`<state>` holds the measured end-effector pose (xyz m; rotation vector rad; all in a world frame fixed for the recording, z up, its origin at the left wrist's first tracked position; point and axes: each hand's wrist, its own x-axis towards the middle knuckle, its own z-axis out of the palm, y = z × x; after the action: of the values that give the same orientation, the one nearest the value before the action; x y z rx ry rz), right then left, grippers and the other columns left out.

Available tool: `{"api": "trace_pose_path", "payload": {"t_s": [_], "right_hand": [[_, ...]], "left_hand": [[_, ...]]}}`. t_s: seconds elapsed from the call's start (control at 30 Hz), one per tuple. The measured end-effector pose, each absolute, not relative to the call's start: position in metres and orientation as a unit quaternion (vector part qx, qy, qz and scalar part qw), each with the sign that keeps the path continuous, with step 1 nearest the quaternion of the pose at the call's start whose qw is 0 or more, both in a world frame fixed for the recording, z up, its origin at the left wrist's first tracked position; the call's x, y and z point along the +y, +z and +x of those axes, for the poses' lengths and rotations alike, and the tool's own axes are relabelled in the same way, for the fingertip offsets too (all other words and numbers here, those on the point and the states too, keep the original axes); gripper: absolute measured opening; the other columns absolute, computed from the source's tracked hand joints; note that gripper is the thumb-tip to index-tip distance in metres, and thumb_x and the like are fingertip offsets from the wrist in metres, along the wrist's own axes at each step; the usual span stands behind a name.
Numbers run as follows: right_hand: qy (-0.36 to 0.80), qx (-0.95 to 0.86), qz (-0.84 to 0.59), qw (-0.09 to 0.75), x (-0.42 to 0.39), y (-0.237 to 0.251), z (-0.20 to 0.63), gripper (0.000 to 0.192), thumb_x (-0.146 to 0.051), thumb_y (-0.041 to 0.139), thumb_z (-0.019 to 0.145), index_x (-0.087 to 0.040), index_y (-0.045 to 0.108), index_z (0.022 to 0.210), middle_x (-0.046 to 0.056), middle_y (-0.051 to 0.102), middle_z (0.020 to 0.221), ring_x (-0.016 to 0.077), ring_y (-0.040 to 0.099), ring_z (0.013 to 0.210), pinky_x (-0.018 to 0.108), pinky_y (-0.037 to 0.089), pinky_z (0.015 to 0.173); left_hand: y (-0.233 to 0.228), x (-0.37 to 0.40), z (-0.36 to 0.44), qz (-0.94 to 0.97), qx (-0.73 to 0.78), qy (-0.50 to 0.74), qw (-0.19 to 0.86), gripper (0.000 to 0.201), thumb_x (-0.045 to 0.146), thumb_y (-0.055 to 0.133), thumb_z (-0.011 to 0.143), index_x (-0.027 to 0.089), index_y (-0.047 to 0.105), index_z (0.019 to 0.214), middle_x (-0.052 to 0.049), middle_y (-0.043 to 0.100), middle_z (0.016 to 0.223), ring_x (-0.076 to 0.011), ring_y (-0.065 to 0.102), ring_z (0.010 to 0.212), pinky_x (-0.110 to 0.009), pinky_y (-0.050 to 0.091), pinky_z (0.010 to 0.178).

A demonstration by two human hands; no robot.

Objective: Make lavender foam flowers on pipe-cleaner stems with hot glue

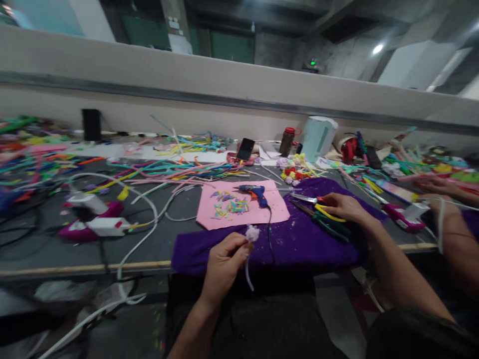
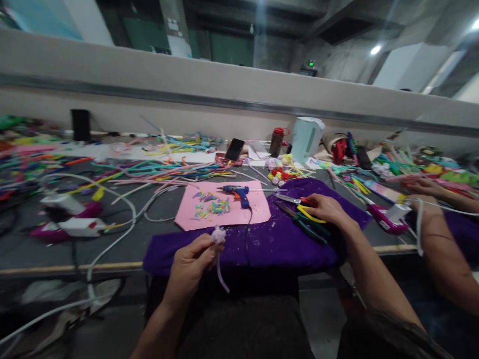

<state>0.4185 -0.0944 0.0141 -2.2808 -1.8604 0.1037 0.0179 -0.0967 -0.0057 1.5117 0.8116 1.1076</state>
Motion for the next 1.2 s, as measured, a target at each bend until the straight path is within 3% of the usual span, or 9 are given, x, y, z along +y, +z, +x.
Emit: {"api": "trace_pose_path", "payload": {"t_s": [0.07,0.17,0.23,0.33,0.43,0.53,0.9,1.2], "right_hand": [[-0.008,-0.623,-0.78,0.067,-0.095,0.017,0.415,0.04,-0.051,0.055,0.072,-0.02,0.066,0.095,0.007,0.068,0.091,0.0226,0.062,0.077,0.028,0.042,0.059],[-0.104,-0.603,-0.768,0.186,-0.104,0.025,0.382,0.034,-0.044,0.053,0.076,-0.019,0.065,0.096,0.009,0.065,0.096,0.0241,0.061,0.082,0.031,0.043,0.065],[0.005,-0.657,-0.698,0.283,-0.115,0.032,0.34,0.033,-0.041,0.054,0.077,-0.02,0.061,0.103,0.006,0.065,0.091,0.0199,0.061,0.078,0.03,0.046,0.068],[0.191,-0.75,-0.556,0.305,-0.126,0.041,0.272,0.044,-0.035,0.062,0.073,-0.022,0.052,0.115,0.005,0.062,0.097,0.0177,0.059,0.079,0.031,0.047,0.072],[0.258,-0.794,-0.453,0.313,-0.123,0.047,0.227,0.065,-0.034,0.07,0.067,-0.022,0.042,0.125,0.006,0.056,0.107,0.0163,0.057,0.082,0.032,0.046,0.076],[0.282,-0.813,-0.398,0.317,-0.116,0.05,0.21,0.07,-0.036,0.073,0.063,-0.021,0.042,0.125,0.007,0.053,0.11,0.0152,0.054,0.081,0.029,0.046,0.071],[0.239,-0.819,-0.407,0.326,-0.111,0.035,0.202,0.035,-0.029,0.066,0.071,-0.019,0.054,0.103,0.004,0.058,0.091,0.0152,0.055,0.078,0.026,0.044,0.068],[0.238,-0.811,-0.396,0.36,-0.108,0.031,0.198,0.025,-0.027,0.062,0.076,-0.019,0.057,0.099,0.004,0.059,0.09,0.0156,0.055,0.081,0.028,0.044,0.072]], "left_hand": [[-0.003,-0.098,0.018,0.636,0.338,0.465,0.514,0.011,0.025,0.06,0.074,0.016,0.065,0.069,-0.002,0.053,0.069,-0.0108,0.045,0.058,-0.021,0.035,0.053],[0.0,-0.101,0.019,0.636,0.347,0.477,0.498,0.012,0.025,0.059,0.075,0.017,0.067,0.072,-0.002,0.056,0.07,-0.012,0.048,0.06,-0.022,0.037,0.054],[0.001,-0.102,0.02,0.641,0.354,0.479,0.484,0.012,0.025,0.059,0.074,0.018,0.068,0.072,-0.002,0.057,0.067,-0.0125,0.048,0.06,-0.022,0.037,0.054],[0.003,-0.104,0.02,0.677,0.351,0.466,0.449,0.012,0.024,0.059,0.074,0.018,0.069,0.071,-0.001,0.057,0.063,-0.0128,0.05,0.059,-0.022,0.038,0.056],[0.005,-0.106,0.018,0.711,0.342,0.463,0.404,0.013,0.021,0.057,0.075,0.019,0.07,0.078,-0.003,0.061,0.069,-0.014,0.055,0.064,-0.023,0.04,0.061],[0.005,-0.107,0.016,0.731,0.342,0.46,0.371,0.015,0.02,0.056,0.076,0.02,0.069,0.082,-0.004,0.062,0.072,-0.0145,0.057,0.067,-0.024,0.042,0.062],[0.003,-0.108,0.02,0.735,0.352,0.449,0.367,0.015,0.023,0.057,0.076,0.022,0.071,0.081,-0.004,0.064,0.072,-0.0158,0.057,0.067,-0.024,0.043,0.063],[-0.004,-0.106,0.021,0.716,0.396,0.459,0.345,0.015,0.022,0.059,0.074,0.02,0.069,0.085,-0.003,0.067,0.077,-0.0153,0.059,0.067,-0.024,0.043,0.064]]}}
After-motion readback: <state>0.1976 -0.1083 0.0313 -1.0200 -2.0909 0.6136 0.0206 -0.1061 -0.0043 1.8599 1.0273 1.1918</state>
